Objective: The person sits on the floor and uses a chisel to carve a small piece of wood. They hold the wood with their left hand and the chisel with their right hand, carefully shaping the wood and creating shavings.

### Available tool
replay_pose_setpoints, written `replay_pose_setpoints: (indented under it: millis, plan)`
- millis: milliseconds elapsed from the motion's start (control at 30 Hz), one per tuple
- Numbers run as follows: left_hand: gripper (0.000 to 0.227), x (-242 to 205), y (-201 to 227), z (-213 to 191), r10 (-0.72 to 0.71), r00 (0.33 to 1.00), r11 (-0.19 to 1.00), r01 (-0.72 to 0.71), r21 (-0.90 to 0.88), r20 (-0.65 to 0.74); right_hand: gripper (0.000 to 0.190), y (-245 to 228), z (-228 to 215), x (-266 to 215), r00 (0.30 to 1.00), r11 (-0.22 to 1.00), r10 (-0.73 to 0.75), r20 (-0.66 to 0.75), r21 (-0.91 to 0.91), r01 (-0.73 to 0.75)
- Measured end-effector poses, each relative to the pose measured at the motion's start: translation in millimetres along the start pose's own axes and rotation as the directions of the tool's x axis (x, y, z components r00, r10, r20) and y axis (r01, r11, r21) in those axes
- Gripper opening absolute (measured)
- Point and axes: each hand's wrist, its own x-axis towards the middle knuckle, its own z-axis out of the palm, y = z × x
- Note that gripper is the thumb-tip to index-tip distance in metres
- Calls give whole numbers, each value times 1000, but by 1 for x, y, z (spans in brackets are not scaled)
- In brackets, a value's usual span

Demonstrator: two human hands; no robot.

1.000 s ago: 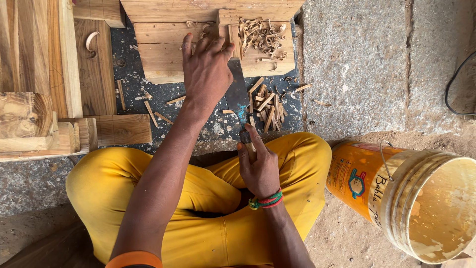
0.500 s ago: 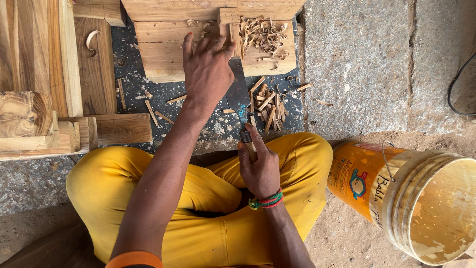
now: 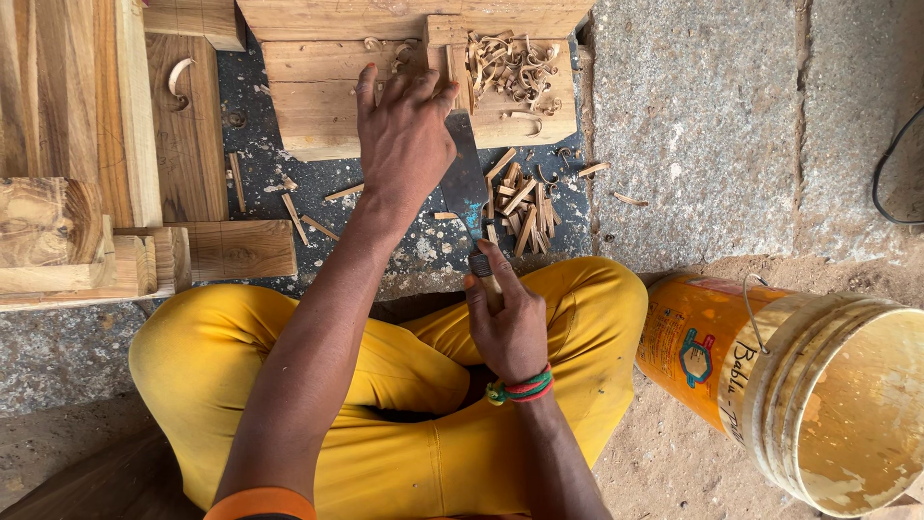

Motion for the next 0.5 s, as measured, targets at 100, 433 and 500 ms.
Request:
replay_pose_setpoints:
  millis: [100,433,500]
  plan:
    - [45,1,-1,1,5,1000,1000,-5,1,0,40,6,-6,7,1000,1000,5,4,-11,-5]
    - [38,-3,-3,15,18,996,1000,-16,20,-82,38,37,-18,19,1000,1000,1,28,-1,-1]
    - [37,-3,-3,16,18,995,1000,-15,28,-98,38,37,-18,20,999,1000,29,31,2,-29]
